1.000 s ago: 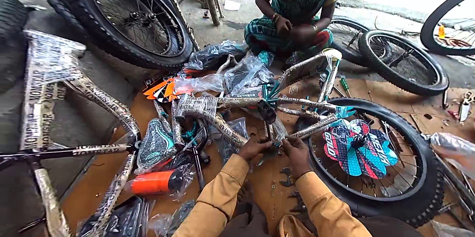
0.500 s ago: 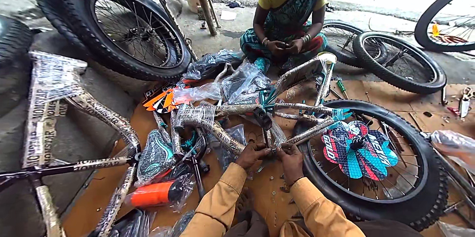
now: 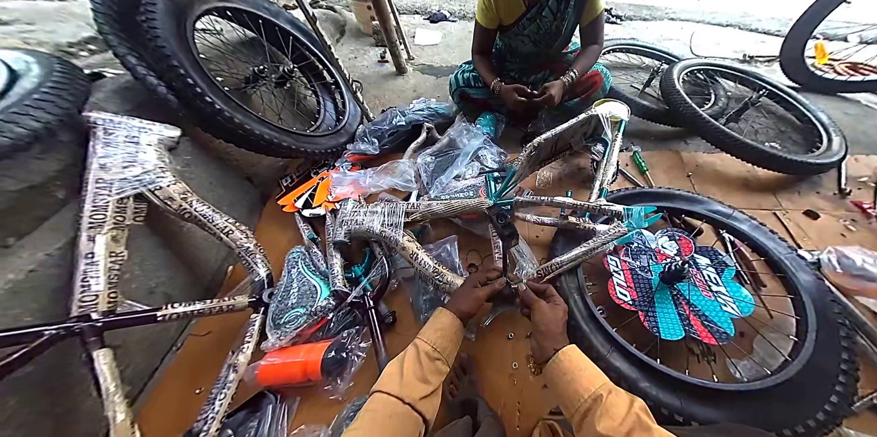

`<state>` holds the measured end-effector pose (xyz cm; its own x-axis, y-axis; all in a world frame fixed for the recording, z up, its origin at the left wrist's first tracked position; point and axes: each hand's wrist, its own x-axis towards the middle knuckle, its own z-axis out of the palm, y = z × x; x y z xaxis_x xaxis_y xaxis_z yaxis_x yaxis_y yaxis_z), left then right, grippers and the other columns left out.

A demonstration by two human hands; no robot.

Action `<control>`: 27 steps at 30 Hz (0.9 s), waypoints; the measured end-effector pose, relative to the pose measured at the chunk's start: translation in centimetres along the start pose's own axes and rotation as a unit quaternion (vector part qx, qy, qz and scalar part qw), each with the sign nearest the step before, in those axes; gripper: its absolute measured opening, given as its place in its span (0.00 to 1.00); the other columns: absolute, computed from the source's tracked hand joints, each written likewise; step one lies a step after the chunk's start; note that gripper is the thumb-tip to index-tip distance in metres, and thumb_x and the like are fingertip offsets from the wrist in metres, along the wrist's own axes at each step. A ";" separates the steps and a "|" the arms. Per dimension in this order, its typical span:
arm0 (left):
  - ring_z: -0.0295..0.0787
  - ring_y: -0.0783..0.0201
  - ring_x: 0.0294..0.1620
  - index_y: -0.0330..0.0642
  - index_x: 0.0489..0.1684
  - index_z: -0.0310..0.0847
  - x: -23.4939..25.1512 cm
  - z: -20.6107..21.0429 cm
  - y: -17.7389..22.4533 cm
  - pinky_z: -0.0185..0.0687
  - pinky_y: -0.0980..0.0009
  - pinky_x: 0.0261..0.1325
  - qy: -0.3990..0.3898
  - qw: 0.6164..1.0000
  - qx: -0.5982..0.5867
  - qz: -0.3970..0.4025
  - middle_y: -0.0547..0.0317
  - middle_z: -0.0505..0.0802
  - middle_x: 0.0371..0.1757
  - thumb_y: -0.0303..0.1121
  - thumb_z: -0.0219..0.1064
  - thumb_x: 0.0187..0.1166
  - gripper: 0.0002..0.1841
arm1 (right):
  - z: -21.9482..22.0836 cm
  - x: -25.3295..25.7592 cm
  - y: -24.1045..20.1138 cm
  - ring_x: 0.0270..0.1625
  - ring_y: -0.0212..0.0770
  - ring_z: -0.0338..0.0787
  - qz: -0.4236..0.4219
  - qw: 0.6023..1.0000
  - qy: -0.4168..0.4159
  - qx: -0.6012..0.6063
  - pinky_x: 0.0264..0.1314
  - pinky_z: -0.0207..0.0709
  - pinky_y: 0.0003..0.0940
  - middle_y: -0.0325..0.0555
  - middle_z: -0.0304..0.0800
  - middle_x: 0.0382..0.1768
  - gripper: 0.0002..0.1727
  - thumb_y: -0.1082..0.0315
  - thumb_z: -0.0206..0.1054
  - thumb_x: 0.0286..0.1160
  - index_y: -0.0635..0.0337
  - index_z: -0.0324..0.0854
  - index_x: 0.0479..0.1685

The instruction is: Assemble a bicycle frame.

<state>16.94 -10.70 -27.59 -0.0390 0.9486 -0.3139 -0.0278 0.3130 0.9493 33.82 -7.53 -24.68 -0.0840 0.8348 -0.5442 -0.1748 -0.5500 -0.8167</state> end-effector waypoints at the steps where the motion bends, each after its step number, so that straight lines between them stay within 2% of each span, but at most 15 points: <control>1: 0.86 0.58 0.65 0.37 0.58 0.88 0.1 0.1 0.0 0.83 0.58 0.70 -0.005 1.000 -0.002 -0.002 0.50 0.87 0.69 0.32 0.58 0.89 0.14 | -0.1 -0.1 0.3 0.30 0.42 0.90 -0.002 1.000 -0.001 0.005 0.33 0.85 0.32 0.54 0.91 0.33 0.07 0.77 0.75 0.72 0.71 0.84 0.43; 4: 0.87 0.59 0.62 0.36 0.58 0.89 0.3 0.3 -0.1 0.83 0.59 0.69 -0.016 1.000 0.000 0.009 0.51 0.90 0.64 0.32 0.56 0.90 0.15 | -0.1 -0.1 1.0 0.29 0.41 0.89 -0.009 1.000 0.000 0.014 0.32 0.85 0.32 0.55 0.91 0.32 0.06 0.78 0.75 0.71 0.71 0.84 0.41; 6: 0.87 0.59 0.63 0.38 0.58 0.89 0.2 0.2 -0.3 0.83 0.59 0.70 -0.017 1.000 0.003 0.009 0.52 0.90 0.64 0.33 0.56 0.90 0.15 | -0.1 -0.3 1.0 0.29 0.41 0.90 -0.011 1.000 0.001 0.013 0.33 0.85 0.32 0.54 0.92 0.32 0.06 0.79 0.75 0.71 0.71 0.84 0.41; 10: 0.87 0.58 0.64 0.36 0.61 0.86 0.5 0.0 -0.6 0.83 0.57 0.70 -0.022 1.000 -0.005 0.010 0.50 0.88 0.66 0.34 0.56 0.89 0.16 | -0.8 -0.6 1.4 0.38 0.41 0.92 -0.036 0.999 -0.011 -0.011 0.38 0.86 0.33 0.53 0.93 0.41 0.06 0.79 0.70 0.75 0.70 0.87 0.47; 13: 0.87 0.58 0.61 0.37 0.60 0.86 0.7 0.2 -1.2 0.83 0.57 0.68 -0.013 0.999 -0.023 0.024 0.51 0.90 0.62 0.35 0.54 0.88 0.17 | -0.3 -0.2 1.5 0.37 0.40 0.90 -0.039 0.999 0.008 -0.023 0.38 0.84 0.33 0.53 0.93 0.39 0.05 0.81 0.69 0.74 0.70 0.87 0.44; 14: 0.88 0.58 0.60 0.37 0.61 0.85 0.7 0.2 -1.3 0.83 0.57 0.67 -0.006 0.999 -0.031 0.026 0.51 0.91 0.61 0.36 0.52 0.88 0.18 | -0.2 -0.3 1.6 0.39 0.40 0.90 -0.040 0.999 -0.003 -0.031 0.40 0.85 0.34 0.52 0.93 0.41 0.06 0.80 0.69 0.74 0.69 0.88 0.46; 16: 0.88 0.58 0.62 0.36 0.65 0.83 0.9 0.2 -1.3 0.84 0.57 0.67 0.016 0.998 -0.045 0.036 0.50 0.91 0.62 0.37 0.49 0.89 0.21 | -0.3 -0.6 1.6 0.49 0.41 0.92 -0.045 0.996 -0.046 -0.054 0.48 0.86 0.37 0.51 0.93 0.50 0.11 0.77 0.67 0.77 0.66 0.88 0.55; 19: 0.83 0.59 0.68 0.37 0.73 0.76 1.3 0.7 -1.3 0.78 0.57 0.73 0.067 0.994 -0.072 0.047 0.51 0.87 0.68 0.38 0.48 0.92 0.21 | -0.8 -0.6 1.7 0.52 0.40 0.92 -0.059 0.992 -0.067 -0.089 0.50 0.87 0.38 0.50 0.94 0.54 0.14 0.76 0.64 0.81 0.63 0.88 0.59; 22: 0.88 0.59 0.59 0.39 0.72 0.74 0.8 0.7 -0.6 0.84 0.58 0.64 0.096 0.993 -0.060 0.038 0.51 0.90 0.61 0.36 0.51 0.91 0.18 | -0.5 -0.2 1.5 0.53 0.40 0.93 -0.066 0.982 -0.095 -0.152 0.54 0.87 0.39 0.49 0.94 0.54 0.13 0.72 0.64 0.82 0.62 0.88 0.58; 25: 0.90 0.56 0.56 0.40 0.81 0.68 0.2 0.5 -1.2 0.88 0.53 0.59 0.129 0.988 -0.081 -0.018 0.46 0.90 0.61 0.38 0.55 0.91 0.23 | -0.9 -1.2 0.4 0.63 0.41 0.91 -0.083 0.957 -0.142 -0.237 0.72 0.82 0.41 0.51 0.92 0.61 0.17 0.68 0.65 0.82 0.62 0.86 0.64; 27: 0.91 0.57 0.48 0.42 0.79 0.69 0.6 1.0 -1.7 0.90 0.53 0.51 0.128 0.986 -0.099 -0.038 0.49 0.91 0.54 0.44 0.54 0.91 0.23 | -2.3 -1.9 -0.8 0.69 0.45 0.88 -0.086 0.936 -0.173 -0.294 0.78 0.77 0.47 0.52 0.89 0.67 0.20 0.67 0.63 0.83 0.56 0.84 0.72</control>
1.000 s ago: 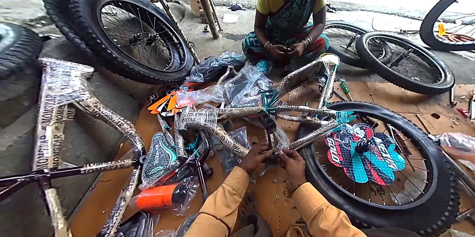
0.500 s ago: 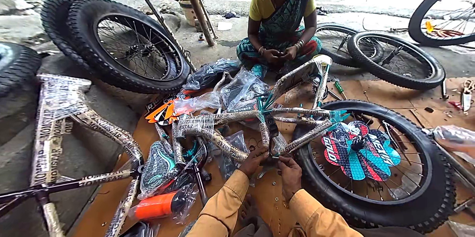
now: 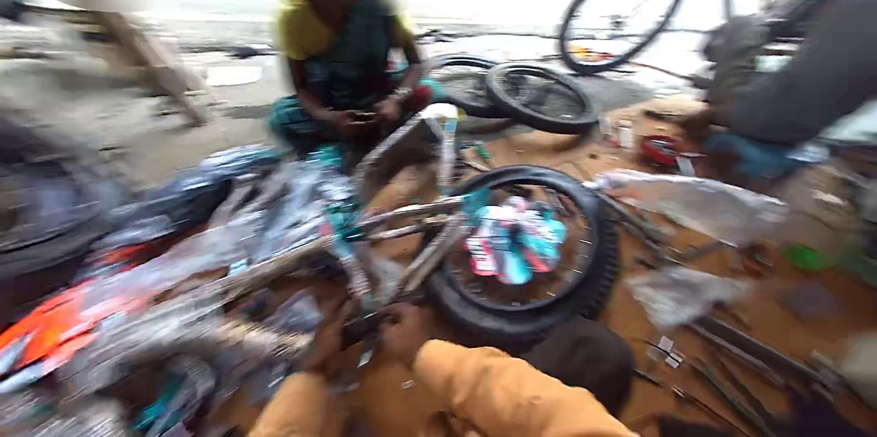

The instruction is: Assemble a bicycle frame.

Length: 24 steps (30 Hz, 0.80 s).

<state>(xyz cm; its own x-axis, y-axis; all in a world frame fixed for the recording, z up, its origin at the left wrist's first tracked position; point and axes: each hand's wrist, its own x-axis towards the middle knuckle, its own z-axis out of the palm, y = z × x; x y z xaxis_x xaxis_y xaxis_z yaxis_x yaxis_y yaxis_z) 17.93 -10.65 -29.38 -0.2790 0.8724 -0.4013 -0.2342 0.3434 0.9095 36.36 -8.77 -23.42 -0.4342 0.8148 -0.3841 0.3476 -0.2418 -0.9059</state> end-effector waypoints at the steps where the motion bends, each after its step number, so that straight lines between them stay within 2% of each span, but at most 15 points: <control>1: 0.91 0.59 0.45 0.44 0.78 0.70 0.0 0.6 0.6 0.91 0.56 0.47 -0.008 1.000 0.013 -0.004 0.52 0.91 0.50 0.47 0.54 0.91 0.23 | -0.9 -0.5 -0.2 0.72 0.49 0.86 -0.003 1.000 -0.019 -0.021 0.79 0.75 0.52 0.54 0.87 0.69 0.23 0.67 0.62 0.83 0.54 0.81 0.76; 3: 0.90 0.64 0.40 0.44 0.78 0.69 0.2 1.1 2.1 0.90 0.61 0.45 -0.043 0.996 0.077 -0.001 0.58 0.89 0.46 0.47 0.50 0.93 0.23 | -2.2 -1.5 -0.6 0.72 0.57 0.84 -0.020 0.998 -0.046 -0.025 0.79 0.73 0.58 0.61 0.85 0.70 0.27 0.67 0.64 0.83 0.58 0.75 0.82; 5: 0.89 0.68 0.37 0.41 0.72 0.71 0.2 1.2 3.2 0.89 0.64 0.43 -0.047 0.993 0.108 -0.013 0.61 0.89 0.42 0.44 0.52 0.93 0.20 | -4.0 -4.0 -1.5 0.66 0.59 0.87 -0.064 0.996 -0.055 0.011 0.73 0.77 0.58 0.66 0.85 0.67 0.29 0.67 0.65 0.84 0.65 0.70 0.83; 8: 0.88 0.67 0.38 0.43 0.69 0.72 0.7 0.7 3.1 0.89 0.62 0.45 -0.027 0.995 0.089 -0.037 0.61 0.89 0.41 0.44 0.58 0.90 0.18 | -9.6 -10.3 -3.1 0.59 0.48 0.91 -0.141 0.986 -0.044 0.071 0.67 0.83 0.46 0.60 0.89 0.61 0.21 0.67 0.62 0.87 0.70 0.78 0.72; 10: 0.87 0.66 0.38 0.44 0.70 0.71 0.0 1.6 3.4 0.87 0.60 0.45 -0.006 0.995 0.084 -0.044 0.61 0.87 0.41 0.45 0.59 0.89 0.19 | -14.9 -15.3 -4.1 0.58 0.42 0.90 -0.170 0.982 0.003 0.087 0.66 0.83 0.42 0.55 0.90 0.60 0.18 0.67 0.59 0.88 0.69 0.82 0.68; 12: 0.86 0.66 0.39 0.43 0.70 0.71 -0.1 1.8 3.6 0.87 0.59 0.46 0.004 0.994 0.098 -0.046 0.59 0.86 0.43 0.46 0.59 0.89 0.21 | -20.5 -19.5 -3.8 0.58 0.41 0.91 -0.161 0.978 0.079 0.107 0.66 0.84 0.42 0.52 0.90 0.61 0.19 0.67 0.57 0.90 0.67 0.80 0.71; 13: 0.87 0.65 0.38 0.43 0.68 0.72 0.1 1.8 3.7 0.88 0.58 0.45 0.009 0.993 0.105 -0.045 0.59 0.86 0.41 0.47 0.60 0.89 0.20 | -23.1 -21.3 -3.0 0.56 0.41 0.91 -0.152 0.971 0.131 0.130 0.63 0.85 0.42 0.51 0.90 0.60 0.20 0.65 0.55 0.91 0.64 0.79 0.73; 14: 0.87 0.65 0.37 0.43 0.66 0.73 0.2 1.9 3.6 0.88 0.59 0.43 0.015 0.993 0.106 -0.043 0.59 0.86 0.40 0.46 0.60 0.89 0.19 | -25.5 -22.8 -1.6 0.52 0.40 0.92 -0.145 0.960 0.193 0.144 0.58 0.87 0.40 0.49 0.91 0.58 0.20 0.63 0.54 0.91 0.60 0.78 0.74; 16: 0.85 0.70 0.32 0.44 0.60 0.75 -0.2 2.1 3.4 0.86 0.66 0.37 0.041 0.994 0.103 -0.020 0.64 0.86 0.35 0.44 0.62 0.88 0.15 | -30.0 -24.9 2.5 0.50 0.39 0.92 -0.112 0.916 0.337 0.188 0.55 0.87 0.39 0.48 0.92 0.54 0.20 0.61 0.54 0.92 0.60 0.79 0.73; 18: 0.83 0.76 0.30 0.43 0.58 0.75 -1.1 3.3 3.5 0.83 0.73 0.36 0.072 0.992 0.102 0.010 0.67 0.85 0.34 0.40 0.61 0.89 0.12 | -33.9 -26.5 9.0 0.47 0.38 0.92 -0.042 0.824 0.507 0.249 0.51 0.87 0.36 0.47 0.92 0.50 0.19 0.60 0.58 0.90 0.61 0.79 0.69; 20: 0.81 0.76 0.31 0.41 0.56 0.76 -1.6 4.2 3.4 0.82 0.74 0.39 0.115 0.989 0.084 0.026 0.67 0.85 0.35 0.38 0.61 0.89 0.11 | -36.2 -28.2 16.0 0.47 0.43 0.91 0.062 0.740 0.627 0.236 0.52 0.85 0.42 0.54 0.90 0.52 0.19 0.62 0.58 0.90 0.65 0.76 0.70; 22: 0.82 0.78 0.33 0.41 0.54 0.78 -1.4 3.8 2.3 0.83 0.76 0.43 0.128 0.988 0.066 0.062 0.69 0.85 0.36 0.38 0.61 0.89 0.10 | -36.0 -29.6 21.2 0.46 0.49 0.90 0.138 0.713 0.663 0.181 0.52 0.84 0.48 0.61 0.88 0.52 0.17 0.67 0.59 0.88 0.69 0.78 0.66; 24: 0.84 0.80 0.34 0.34 0.57 0.76 -2.6 3.7 2.3 0.84 0.78 0.43 0.057 0.988 0.072 0.123 0.68 0.85 0.36 0.37 0.54 0.93 0.13 | -35.2 -30.1 23.4 0.48 0.51 0.91 0.185 0.736 0.640 0.120 0.54 0.85 0.49 0.61 0.89 0.52 0.15 0.68 0.63 0.86 0.69 0.82 0.62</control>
<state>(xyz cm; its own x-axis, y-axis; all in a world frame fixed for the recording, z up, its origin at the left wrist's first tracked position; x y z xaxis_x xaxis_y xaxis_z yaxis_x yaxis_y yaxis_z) 21.60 -10.85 -25.80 -0.4162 0.8937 -0.1676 -0.0142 0.1779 0.9839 86.78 -20.43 -26.81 0.8453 0.4616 -0.2692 0.0214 -0.5326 -0.8461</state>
